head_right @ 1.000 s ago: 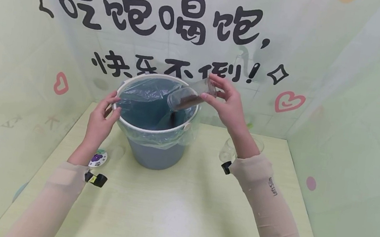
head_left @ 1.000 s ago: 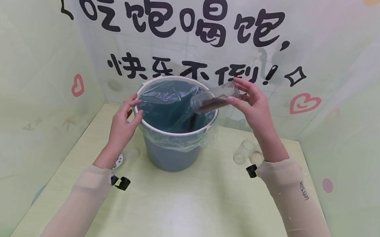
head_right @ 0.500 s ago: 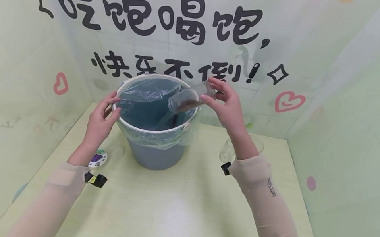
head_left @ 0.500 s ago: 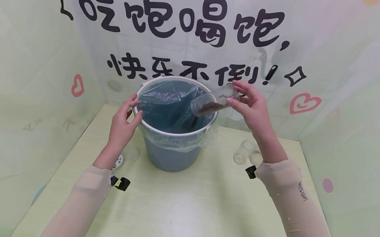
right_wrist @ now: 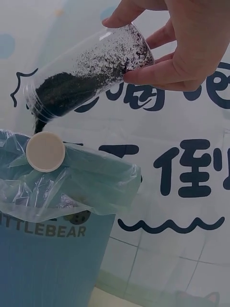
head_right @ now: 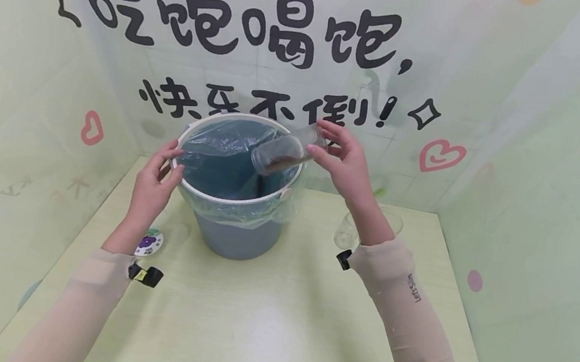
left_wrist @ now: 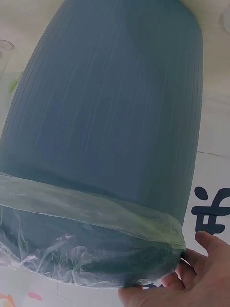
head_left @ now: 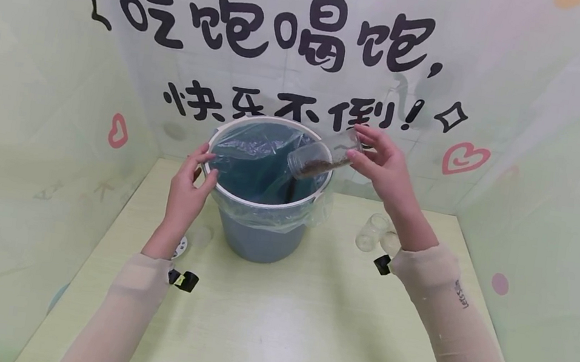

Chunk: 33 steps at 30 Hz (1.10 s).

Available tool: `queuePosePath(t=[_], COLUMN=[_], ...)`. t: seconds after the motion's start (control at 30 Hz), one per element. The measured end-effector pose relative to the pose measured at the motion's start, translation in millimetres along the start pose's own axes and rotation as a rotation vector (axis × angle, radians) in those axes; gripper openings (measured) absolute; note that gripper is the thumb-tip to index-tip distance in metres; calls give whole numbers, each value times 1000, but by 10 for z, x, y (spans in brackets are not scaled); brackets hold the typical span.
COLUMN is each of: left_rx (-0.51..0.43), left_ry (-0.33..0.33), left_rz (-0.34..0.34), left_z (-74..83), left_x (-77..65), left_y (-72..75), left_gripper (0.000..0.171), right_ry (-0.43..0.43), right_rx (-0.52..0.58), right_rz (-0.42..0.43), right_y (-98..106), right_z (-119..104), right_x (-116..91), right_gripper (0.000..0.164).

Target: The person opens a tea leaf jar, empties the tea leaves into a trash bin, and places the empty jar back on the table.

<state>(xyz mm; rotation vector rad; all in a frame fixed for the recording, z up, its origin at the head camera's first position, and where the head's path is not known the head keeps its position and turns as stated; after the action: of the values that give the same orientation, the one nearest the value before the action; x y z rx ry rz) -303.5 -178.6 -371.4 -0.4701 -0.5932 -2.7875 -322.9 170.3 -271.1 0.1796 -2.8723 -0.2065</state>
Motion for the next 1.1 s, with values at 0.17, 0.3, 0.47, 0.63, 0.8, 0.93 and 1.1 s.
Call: queuePosePath(t=[0.17,0.3,0.47,0.63,0.8,0.93,1.1], left_rx=[-2,-1,-1,1,0,-3,-1], left_ry=[0,-1,0,2,2,-2,3], left_rz=[1,-1,-4,-8,-6,-4,-1], left_z=[4,3,-9,-20,-28,-26,-28], left_x=[3,8,15,18,24,29,24], left_y=[-1,-5,-15,-18,-21,-29,-19], left_gripper=[37,37,37,37,37,37,36], right_ry=[15,45,75,91,95,104,131], right_rx=[54,-31,-137,-69,-61,-178,-138], right_rz=[-2,20,37,36,27,43,53], right_y=[-9,-13,-18,-8,-23,-29,-42], right_z=[-21,-17,-15,-68,-76,-40,-75], right_x=[-2,6,7,0,-3,7,4], right_gripper=[48,49,51,49,49,50,49])
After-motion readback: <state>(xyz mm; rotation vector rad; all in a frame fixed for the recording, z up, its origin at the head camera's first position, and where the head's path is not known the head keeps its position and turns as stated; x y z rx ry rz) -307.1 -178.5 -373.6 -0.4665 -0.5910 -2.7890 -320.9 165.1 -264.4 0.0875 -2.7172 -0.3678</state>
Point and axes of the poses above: each hand's wrist, its own x-axis towards the middle knuckle, its own y-axis out of the back of the hand, z = x × y, the point moved 6 cm from there along x, towards the middle knuckle, and after that the axes turned 2 degrees about z, right-handed, at the moved point
